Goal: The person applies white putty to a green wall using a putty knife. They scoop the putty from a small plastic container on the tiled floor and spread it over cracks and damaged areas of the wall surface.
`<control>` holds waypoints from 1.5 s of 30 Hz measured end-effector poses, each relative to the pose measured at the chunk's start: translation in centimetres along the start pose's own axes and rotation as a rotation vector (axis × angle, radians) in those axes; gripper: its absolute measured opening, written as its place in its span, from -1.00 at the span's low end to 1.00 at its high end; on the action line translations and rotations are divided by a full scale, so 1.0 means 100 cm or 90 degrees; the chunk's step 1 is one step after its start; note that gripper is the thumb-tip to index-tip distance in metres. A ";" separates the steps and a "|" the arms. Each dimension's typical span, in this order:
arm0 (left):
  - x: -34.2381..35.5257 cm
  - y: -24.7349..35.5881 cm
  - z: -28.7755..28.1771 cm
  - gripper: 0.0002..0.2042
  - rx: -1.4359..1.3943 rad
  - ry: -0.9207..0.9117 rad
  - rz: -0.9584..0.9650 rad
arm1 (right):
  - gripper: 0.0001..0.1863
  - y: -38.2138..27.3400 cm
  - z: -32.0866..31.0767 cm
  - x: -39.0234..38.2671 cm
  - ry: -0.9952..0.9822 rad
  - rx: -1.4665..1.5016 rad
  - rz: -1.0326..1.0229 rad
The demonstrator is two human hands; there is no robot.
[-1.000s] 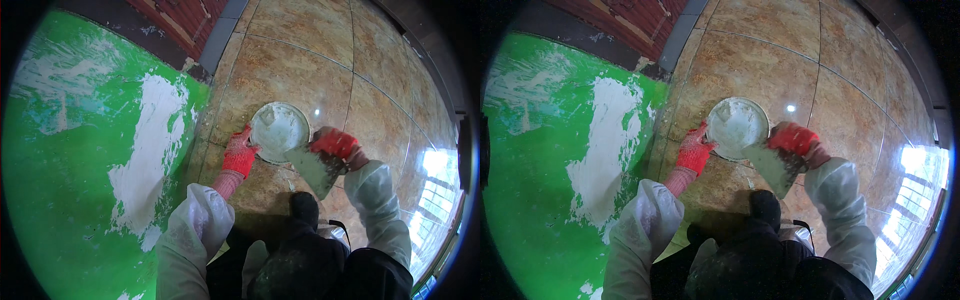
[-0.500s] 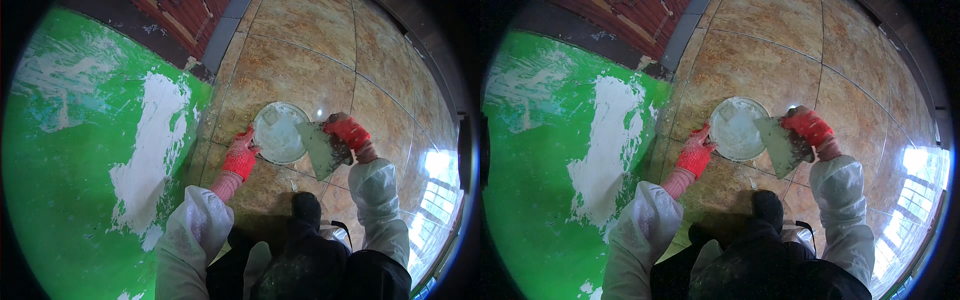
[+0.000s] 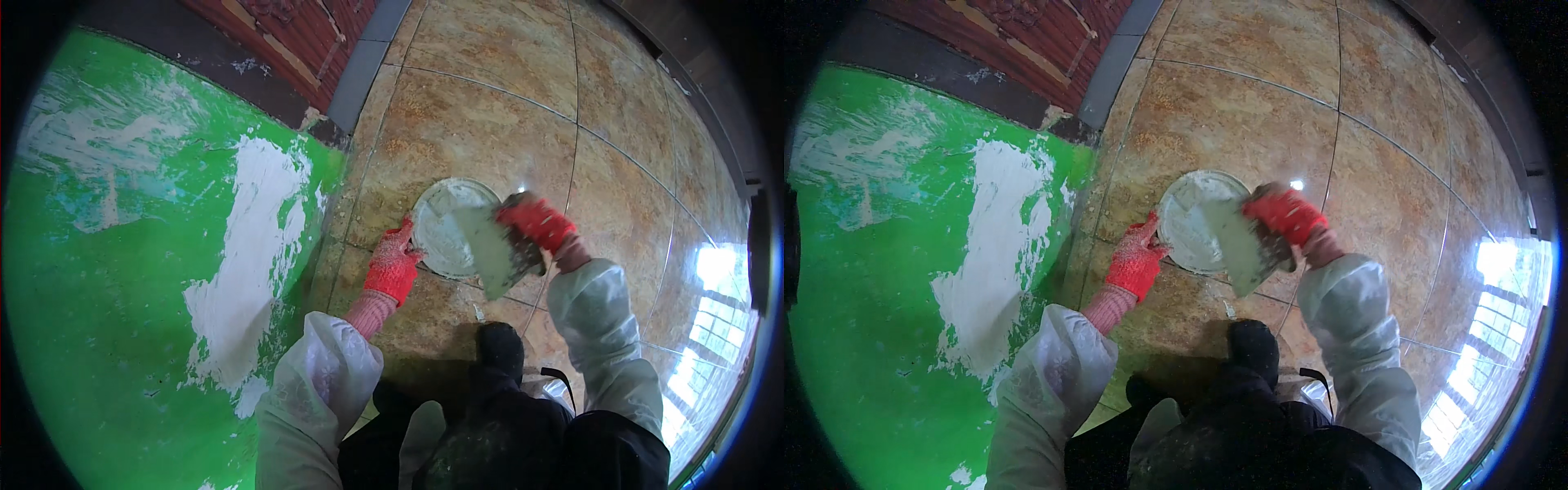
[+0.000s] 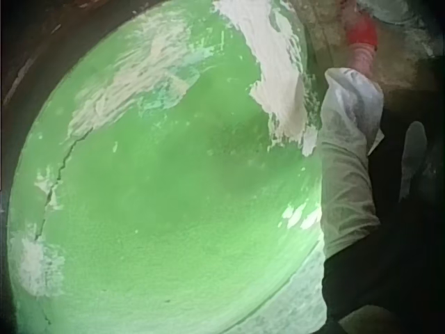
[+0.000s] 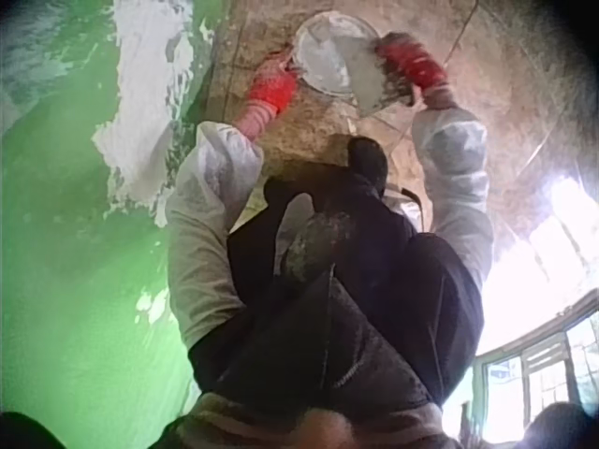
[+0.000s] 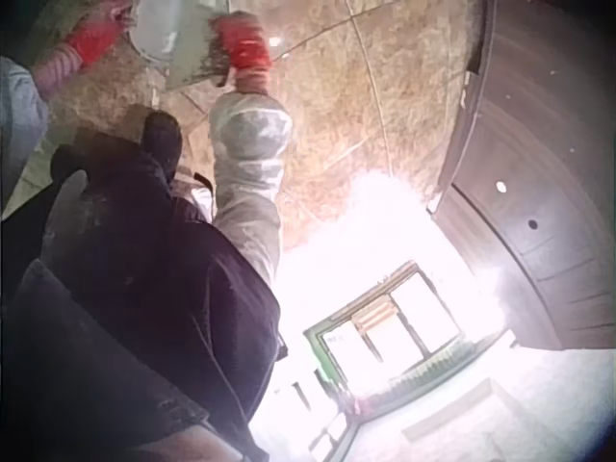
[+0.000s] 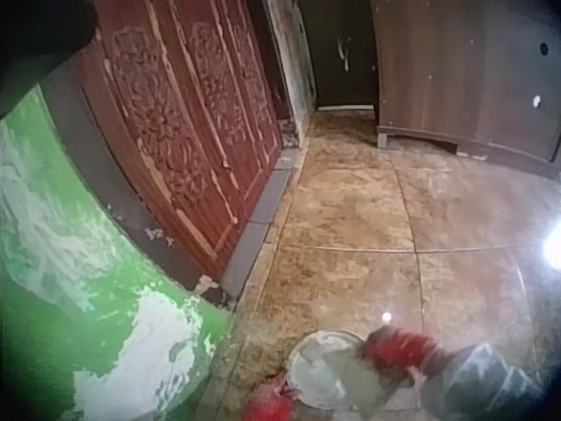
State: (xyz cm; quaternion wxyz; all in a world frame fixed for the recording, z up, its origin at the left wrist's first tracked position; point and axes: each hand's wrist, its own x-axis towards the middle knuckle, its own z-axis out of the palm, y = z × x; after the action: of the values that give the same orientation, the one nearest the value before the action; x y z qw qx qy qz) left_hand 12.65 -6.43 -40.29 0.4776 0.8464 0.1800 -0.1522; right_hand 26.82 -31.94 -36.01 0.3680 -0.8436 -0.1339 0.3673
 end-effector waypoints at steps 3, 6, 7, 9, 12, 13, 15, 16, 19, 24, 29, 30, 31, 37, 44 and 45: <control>-0.001 0.007 -0.001 -0.35 0.165 0.036 0.091 | -0.60 -0.010 0.014 0.000 -0.062 0.008 0.003; 0.005 0.020 0.001 -0.42 0.319 0.140 0.146 | -0.60 -0.016 -0.007 -0.001 0.024 0.109 0.134; 0.012 0.025 0.002 -0.42 0.324 0.122 0.143 | -0.60 -0.018 -0.015 0.001 -0.010 0.133 0.100; 0.030 0.036 0.006 -0.49 0.314 0.166 0.225 | -0.63 -0.021 -0.024 0.005 0.141 -0.058 -0.009; 0.039 0.040 0.011 -0.50 0.402 0.051 0.239 | -0.63 -0.021 -0.024 0.006 0.045 -0.118 -0.030; 0.037 0.039 0.012 -0.50 0.394 0.094 0.265 | -0.63 -0.020 -0.023 0.005 -0.007 -0.218 -0.140; 0.027 0.033 0.010 -0.51 0.416 -0.126 0.281 | -0.65 -0.016 -0.028 0.003 -0.006 -0.186 -0.038; 0.019 0.030 0.011 -0.51 0.409 -0.137 0.288 | -0.66 -0.012 -0.034 0.002 -0.001 -0.144 0.014; 0.004 0.021 0.011 -0.51 0.341 -0.083 0.274 | -0.66 -0.006 -0.053 0.010 0.024 -0.104 0.041; 0.009 0.009 0.003 -0.47 0.301 0.129 0.203 | -0.60 -0.021 -0.038 0.046 -0.038 -0.199 0.047; 0.006 0.003 0.002 -0.43 0.243 0.069 0.103 | -0.60 -0.031 -0.030 0.049 -0.112 -0.223 -0.090; 0.004 0.003 -0.001 -0.45 0.259 0.108 0.158 | -0.64 -0.026 -0.043 0.039 -0.096 -0.177 -0.121; 0.003 0.003 -0.003 -0.46 0.271 0.148 0.198 | -0.68 -0.020 -0.057 0.029 -0.063 -0.154 -0.117; 0.010 0.018 -0.002 -0.52 0.205 0.051 0.248 | -0.74 0.017 -0.065 -0.016 0.015 -0.029 0.182; 0.050 0.041 0.021 -0.50 0.156 0.016 0.243 | -0.72 0.023 -0.036 -0.014 0.029 0.105 0.152; 0.056 0.042 0.024 -0.49 0.140 0.014 0.243 | -0.72 0.026 -0.036 -0.016 0.017 0.167 0.149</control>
State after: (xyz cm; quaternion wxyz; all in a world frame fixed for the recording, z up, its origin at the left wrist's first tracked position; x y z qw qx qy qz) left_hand 19.32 -9.65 -40.74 0.4007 0.9137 0.0043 -0.0683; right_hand 28.15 -36.38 -35.37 0.4310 -0.8032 0.0193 0.4107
